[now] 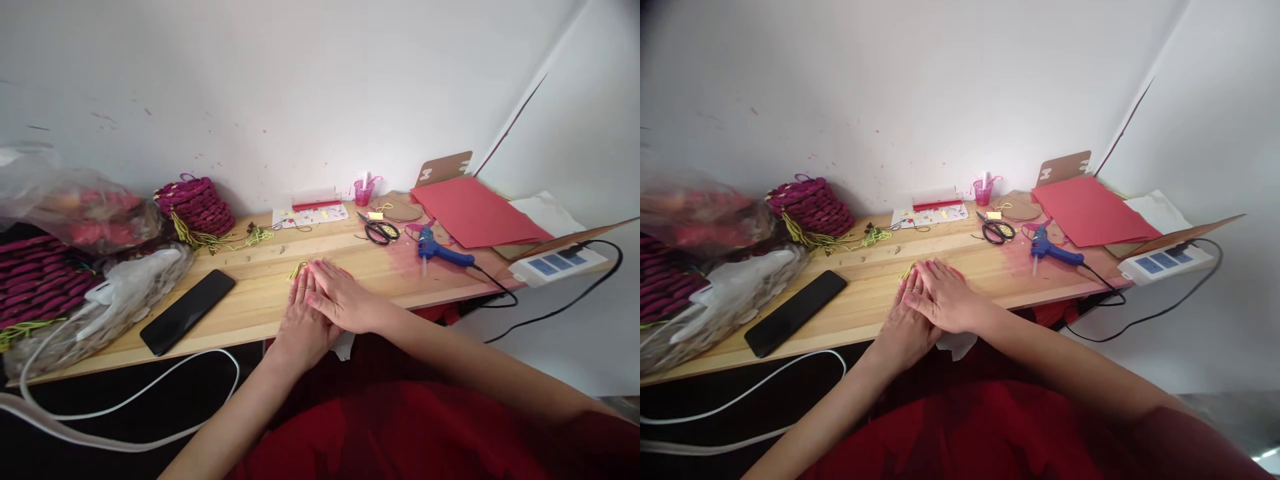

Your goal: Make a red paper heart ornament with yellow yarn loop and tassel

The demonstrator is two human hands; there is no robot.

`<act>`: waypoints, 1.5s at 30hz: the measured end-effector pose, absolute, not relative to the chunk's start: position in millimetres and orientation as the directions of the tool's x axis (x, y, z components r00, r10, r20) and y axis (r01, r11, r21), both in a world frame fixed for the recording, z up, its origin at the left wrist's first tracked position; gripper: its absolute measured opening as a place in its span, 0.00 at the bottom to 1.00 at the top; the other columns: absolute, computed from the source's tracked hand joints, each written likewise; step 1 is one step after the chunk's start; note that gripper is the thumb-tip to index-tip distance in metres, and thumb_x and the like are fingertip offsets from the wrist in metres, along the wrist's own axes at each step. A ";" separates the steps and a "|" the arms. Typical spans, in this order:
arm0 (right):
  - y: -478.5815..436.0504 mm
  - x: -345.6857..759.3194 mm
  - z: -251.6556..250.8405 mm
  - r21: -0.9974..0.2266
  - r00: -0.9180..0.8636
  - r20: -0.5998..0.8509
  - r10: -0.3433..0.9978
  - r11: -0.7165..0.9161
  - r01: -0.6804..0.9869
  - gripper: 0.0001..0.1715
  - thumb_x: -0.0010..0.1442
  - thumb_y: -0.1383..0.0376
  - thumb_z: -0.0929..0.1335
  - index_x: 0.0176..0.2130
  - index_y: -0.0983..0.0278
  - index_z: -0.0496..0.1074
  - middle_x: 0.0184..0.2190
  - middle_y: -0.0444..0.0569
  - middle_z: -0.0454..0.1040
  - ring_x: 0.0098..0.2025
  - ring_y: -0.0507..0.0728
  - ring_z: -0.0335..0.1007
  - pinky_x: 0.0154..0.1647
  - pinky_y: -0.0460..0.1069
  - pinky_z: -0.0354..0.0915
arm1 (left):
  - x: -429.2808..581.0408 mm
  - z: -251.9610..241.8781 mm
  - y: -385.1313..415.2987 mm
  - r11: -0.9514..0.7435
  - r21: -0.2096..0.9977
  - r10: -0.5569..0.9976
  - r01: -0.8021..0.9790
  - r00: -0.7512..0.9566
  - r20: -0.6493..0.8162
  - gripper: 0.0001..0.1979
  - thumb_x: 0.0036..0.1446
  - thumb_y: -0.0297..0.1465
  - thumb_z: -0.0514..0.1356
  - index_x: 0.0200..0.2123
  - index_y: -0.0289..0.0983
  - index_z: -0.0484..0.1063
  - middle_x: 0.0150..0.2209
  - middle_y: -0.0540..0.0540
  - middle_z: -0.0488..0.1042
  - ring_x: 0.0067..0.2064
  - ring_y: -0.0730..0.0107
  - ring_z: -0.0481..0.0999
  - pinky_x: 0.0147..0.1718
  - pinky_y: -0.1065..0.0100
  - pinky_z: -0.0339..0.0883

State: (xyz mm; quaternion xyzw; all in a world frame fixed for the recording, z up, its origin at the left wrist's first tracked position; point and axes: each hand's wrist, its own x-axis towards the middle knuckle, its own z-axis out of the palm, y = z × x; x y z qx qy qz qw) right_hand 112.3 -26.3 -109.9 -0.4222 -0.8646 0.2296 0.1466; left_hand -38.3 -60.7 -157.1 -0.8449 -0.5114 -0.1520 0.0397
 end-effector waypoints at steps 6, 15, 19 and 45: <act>-7.9 117.8 -128.3 -0.379 -0.631 0.057 0.774 0.601 0.704 0.55 0.68 0.36 0.53 0.75 0.70 0.45 0.75 0.63 0.45 0.78 0.67 0.34 0.76 0.64 0.40 | -31.7 -160.1 -51.8 -0.416 0.088 0.893 0.905 0.388 0.228 0.59 0.55 0.58 0.60 0.74 0.23 0.43 0.74 0.22 0.45 0.75 0.34 0.43 0.71 0.41 0.44; -17.4 133.9 -133.1 -0.267 -0.542 0.045 0.839 0.533 0.803 0.61 0.65 0.33 0.52 0.74 0.78 0.46 0.75 0.67 0.42 0.77 0.69 0.34 0.76 0.65 0.40 | -64.8 -160.8 -81.5 -0.365 0.010 0.904 0.931 0.352 0.243 0.60 0.50 0.60 0.62 0.72 0.21 0.51 0.72 0.23 0.51 0.74 0.37 0.49 0.71 0.39 0.42; -16.4 147.0 -114.9 -0.217 -0.374 -0.004 0.927 0.365 0.905 0.66 0.64 0.32 0.52 0.72 0.85 0.47 0.74 0.74 0.42 0.77 0.74 0.32 0.75 0.68 0.35 | -101.0 -147.3 -94.8 -0.351 0.045 0.910 0.935 0.329 0.254 0.53 0.56 0.62 0.57 0.69 0.25 0.60 0.69 0.25 0.60 0.73 0.32 0.52 0.69 0.31 0.40; -75.6 134.8 -139.6 -0.877 -0.964 -0.098 0.246 0.436 0.200 0.27 0.74 0.52 0.60 0.61 0.61 0.75 0.60 0.49 0.76 0.62 0.56 0.72 0.61 0.47 0.64 | -98.4 -120.0 -7.9 -0.471 0.394 0.875 0.790 0.475 0.094 0.27 0.72 0.40 0.43 0.68 0.38 0.64 0.68 0.42 0.66 0.71 0.59 0.61 0.72 0.43 0.37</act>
